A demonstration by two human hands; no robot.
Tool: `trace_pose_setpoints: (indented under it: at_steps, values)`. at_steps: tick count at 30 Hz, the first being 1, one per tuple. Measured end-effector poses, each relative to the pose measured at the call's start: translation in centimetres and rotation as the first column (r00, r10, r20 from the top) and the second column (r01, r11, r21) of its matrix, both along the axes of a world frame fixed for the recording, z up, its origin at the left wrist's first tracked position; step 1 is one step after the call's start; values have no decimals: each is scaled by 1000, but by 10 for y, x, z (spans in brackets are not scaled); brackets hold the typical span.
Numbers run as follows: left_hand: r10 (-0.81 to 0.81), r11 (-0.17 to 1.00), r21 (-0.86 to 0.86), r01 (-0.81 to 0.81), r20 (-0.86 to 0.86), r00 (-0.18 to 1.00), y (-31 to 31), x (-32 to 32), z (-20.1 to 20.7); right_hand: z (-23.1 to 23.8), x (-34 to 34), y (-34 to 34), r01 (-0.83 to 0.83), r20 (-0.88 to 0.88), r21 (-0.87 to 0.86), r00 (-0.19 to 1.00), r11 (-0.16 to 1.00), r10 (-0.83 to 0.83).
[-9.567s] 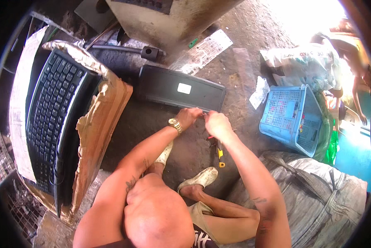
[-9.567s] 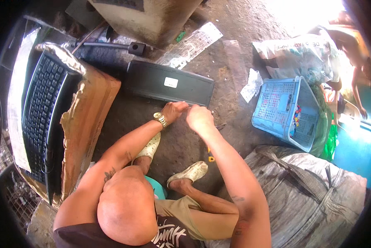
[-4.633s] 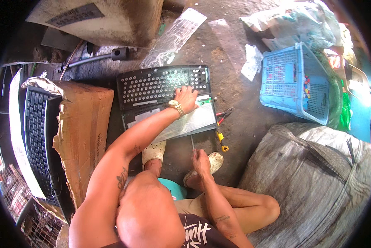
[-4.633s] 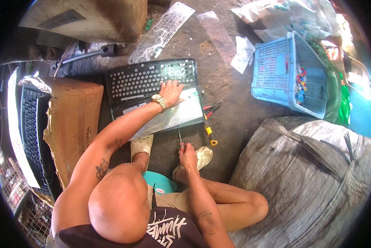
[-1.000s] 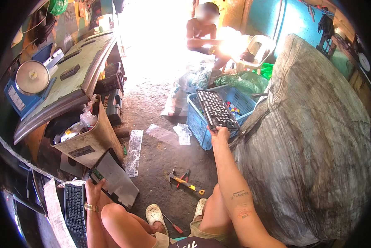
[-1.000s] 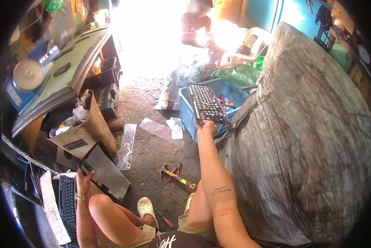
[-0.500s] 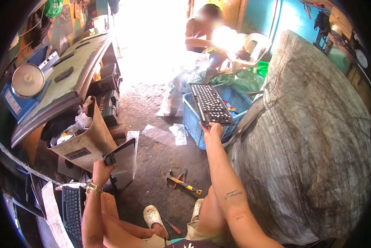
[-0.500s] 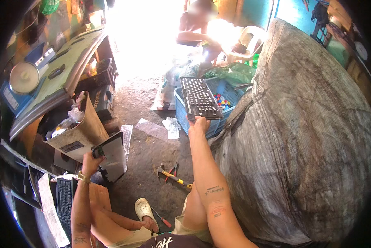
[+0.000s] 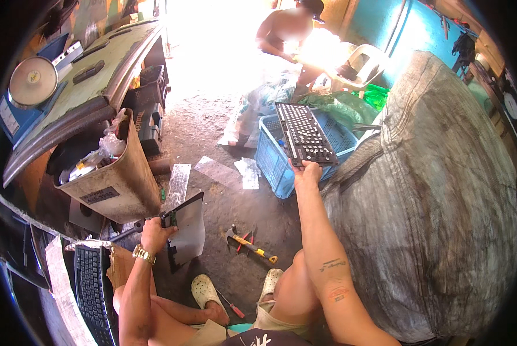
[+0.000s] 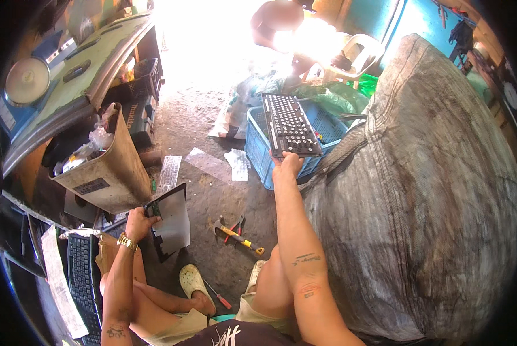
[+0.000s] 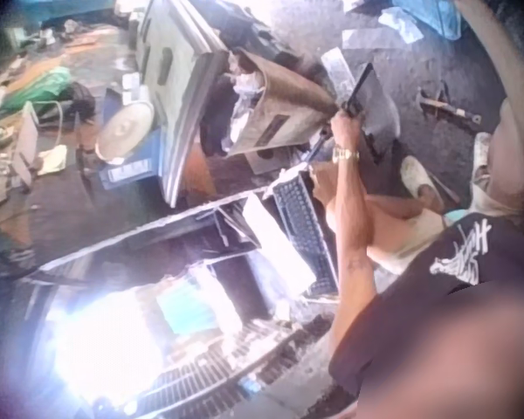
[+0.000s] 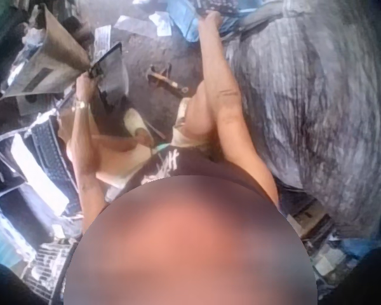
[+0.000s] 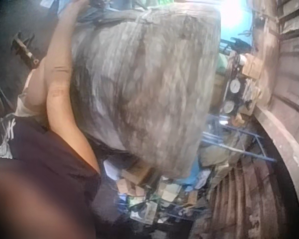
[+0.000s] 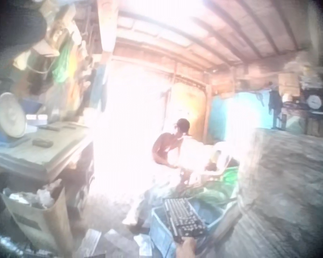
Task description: The person sits on a small stool and uses a screwdriver to remove screws from the back of a black keyboard. They separate the plastic casing, remove the internal metal plate and circuit board, and place the components into a blue basket. The person repeats the process with a second keyboard, extracting the metal plate and circuit board and setting them aside.
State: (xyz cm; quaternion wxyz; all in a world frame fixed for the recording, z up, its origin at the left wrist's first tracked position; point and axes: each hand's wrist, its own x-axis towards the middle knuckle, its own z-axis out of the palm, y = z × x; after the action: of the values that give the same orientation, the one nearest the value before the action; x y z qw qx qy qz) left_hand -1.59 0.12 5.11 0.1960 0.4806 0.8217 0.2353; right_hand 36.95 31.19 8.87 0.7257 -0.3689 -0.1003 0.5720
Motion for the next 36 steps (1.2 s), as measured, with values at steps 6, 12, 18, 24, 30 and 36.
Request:
trace_pose_setpoints:
  at_steps: [6,12,18,24,30,36]
  values:
    - [-12,1000,-28,10,-90,996,-1,-2,6,-2,-3,-1,-94,24,22,995,995,93]
    - [3,997,-78,-7,-61,998,-2,0,9,-18,-3,9,-129,-4,31,992,991,129]
    - [-34,996,-91,23,-118,992,-1,-9,2,-37,8,30,-210,98,45,974,977,205]
    - [21,991,-128,-33,-93,995,-6,-15,10,-28,14,27,-180,-2,-18,984,983,180]
    - [27,990,-134,-35,-63,998,-4,-14,16,-17,11,16,-181,55,-8,982,984,181]
    - [35,986,-162,-48,-78,996,-3,-19,9,-17,13,16,-180,23,-18,983,983,181]
